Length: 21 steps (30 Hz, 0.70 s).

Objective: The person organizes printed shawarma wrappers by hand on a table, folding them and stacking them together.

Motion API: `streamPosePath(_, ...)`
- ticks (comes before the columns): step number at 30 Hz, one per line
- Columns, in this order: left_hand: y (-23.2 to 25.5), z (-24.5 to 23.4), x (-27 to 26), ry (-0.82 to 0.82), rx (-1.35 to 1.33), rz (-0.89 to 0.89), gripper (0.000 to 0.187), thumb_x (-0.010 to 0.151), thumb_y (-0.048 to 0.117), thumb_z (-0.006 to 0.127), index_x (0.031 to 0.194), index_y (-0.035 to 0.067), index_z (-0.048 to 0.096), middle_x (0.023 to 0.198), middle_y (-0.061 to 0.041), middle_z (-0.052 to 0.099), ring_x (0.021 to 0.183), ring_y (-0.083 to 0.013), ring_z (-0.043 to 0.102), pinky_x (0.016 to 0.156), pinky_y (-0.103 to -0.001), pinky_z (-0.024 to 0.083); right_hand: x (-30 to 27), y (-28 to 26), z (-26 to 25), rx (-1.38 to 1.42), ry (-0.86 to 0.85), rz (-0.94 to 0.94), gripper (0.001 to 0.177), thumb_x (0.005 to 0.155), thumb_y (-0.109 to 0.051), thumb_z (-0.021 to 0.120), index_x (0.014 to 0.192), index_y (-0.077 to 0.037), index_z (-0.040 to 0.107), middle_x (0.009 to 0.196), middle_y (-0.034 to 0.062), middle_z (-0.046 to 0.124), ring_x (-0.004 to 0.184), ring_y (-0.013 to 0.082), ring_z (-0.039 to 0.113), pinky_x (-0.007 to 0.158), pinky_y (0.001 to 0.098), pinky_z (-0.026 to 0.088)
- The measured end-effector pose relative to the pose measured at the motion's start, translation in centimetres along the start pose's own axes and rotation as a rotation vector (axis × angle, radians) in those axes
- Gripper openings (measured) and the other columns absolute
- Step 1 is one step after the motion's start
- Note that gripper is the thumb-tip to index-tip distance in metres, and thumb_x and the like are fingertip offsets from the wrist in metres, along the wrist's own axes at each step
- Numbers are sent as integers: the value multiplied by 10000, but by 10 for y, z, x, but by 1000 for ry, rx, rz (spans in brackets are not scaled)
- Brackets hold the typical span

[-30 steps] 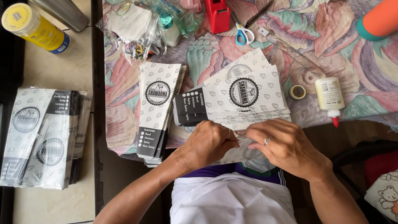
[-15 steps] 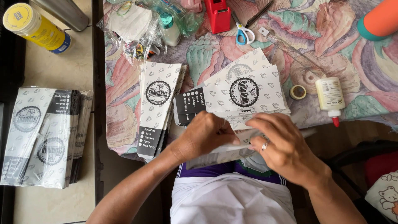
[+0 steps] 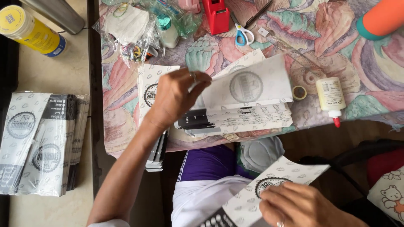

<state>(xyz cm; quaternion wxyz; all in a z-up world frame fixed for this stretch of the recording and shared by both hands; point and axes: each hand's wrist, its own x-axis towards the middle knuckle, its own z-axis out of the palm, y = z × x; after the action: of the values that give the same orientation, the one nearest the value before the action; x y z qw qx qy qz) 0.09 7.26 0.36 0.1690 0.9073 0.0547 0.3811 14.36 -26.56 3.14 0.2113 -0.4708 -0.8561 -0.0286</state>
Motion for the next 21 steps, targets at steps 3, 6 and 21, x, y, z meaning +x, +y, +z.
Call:
streamPosePath(3,6,24,-20,-35,71,15,85,965,75,773,880,73,771,739,-43,751,576,-166,591,501,-310,497,28,13,-18,121,-30,70,369,1056,-242,360,971,-15,638,920,167,715,798,310,726,629,440,555)
streamPosePath(6,18,36,-35,-315,144,-42,196,918,359,780,934,165,801,924,-28,776,793,-229,694,677,-375,577,44,30,-14,-14,32,131,83,942,29,608,913,-47,596,821,102,672,669,240,645,570,383,501)
streamPosePath(21,79,43,-46,-553,-345,-387,113,833,209,810,868,104,787,743,-84,776,710,-279,772,583,-384,603,64,82,15,136,61,295,199,824,-59,774,1003,-70,686,873,80,711,730,289,716,611,410,575)
